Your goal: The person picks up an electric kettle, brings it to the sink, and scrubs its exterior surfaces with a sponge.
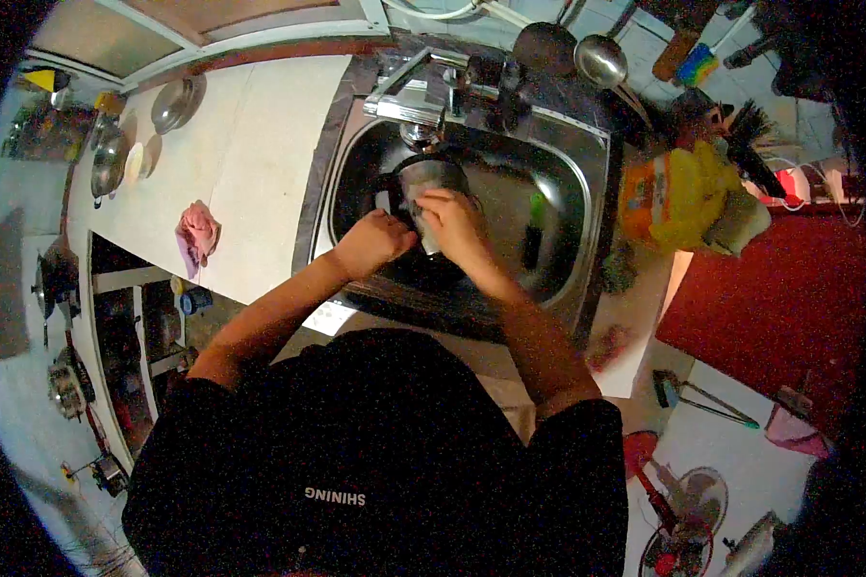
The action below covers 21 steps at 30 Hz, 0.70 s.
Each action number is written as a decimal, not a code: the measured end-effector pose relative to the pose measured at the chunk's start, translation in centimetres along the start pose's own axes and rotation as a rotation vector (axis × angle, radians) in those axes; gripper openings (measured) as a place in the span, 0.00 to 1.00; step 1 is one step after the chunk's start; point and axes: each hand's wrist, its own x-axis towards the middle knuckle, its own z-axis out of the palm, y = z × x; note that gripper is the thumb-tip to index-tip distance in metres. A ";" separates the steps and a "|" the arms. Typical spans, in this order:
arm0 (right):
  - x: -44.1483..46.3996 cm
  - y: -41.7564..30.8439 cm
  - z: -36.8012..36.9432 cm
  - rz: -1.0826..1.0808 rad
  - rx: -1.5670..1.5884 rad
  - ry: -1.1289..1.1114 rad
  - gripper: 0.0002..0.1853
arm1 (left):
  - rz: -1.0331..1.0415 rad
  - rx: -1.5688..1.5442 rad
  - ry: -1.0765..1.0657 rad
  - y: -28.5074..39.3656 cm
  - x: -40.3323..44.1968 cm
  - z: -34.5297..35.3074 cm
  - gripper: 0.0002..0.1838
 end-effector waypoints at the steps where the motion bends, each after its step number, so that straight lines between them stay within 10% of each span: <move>1: 0.6 1.0 0.3 0.032 -0.002 0.026 0.12 | -0.012 -0.020 0.006 0.2 0.0 -0.1 0.04; 6: 6.7 8.2 2.1 0.450 0.215 0.104 0.13 | -0.030 0.016 -0.002 0.5 -0.3 -0.3 0.05; 12: 3.7 4.0 2.7 -0.011 -0.081 0.039 0.14 | -0.005 0.021 -0.017 0.0 0.0 -0.3 0.05; 15: 5.6 4.8 0.2 0.408 -0.253 -0.030 0.13 | 0.005 0.052 -0.029 1.2 0.5 -0.3 0.04; 18: 6.8 4.7 2.8 0.393 -0.154 -0.042 0.12 | -0.005 0.065 -0.055 0.8 1.0 -0.6 0.03; 19: 6.3 4.2 3.1 -0.010 -0.241 -0.131 0.12 | -0.015 0.058 -0.073 0.9 0.8 -0.4 0.03; 21: 6.7 4.6 3.3 0.183 -0.215 -0.071 0.12 | -0.001 0.073 -0.027 1.0 0.5 0.0 0.04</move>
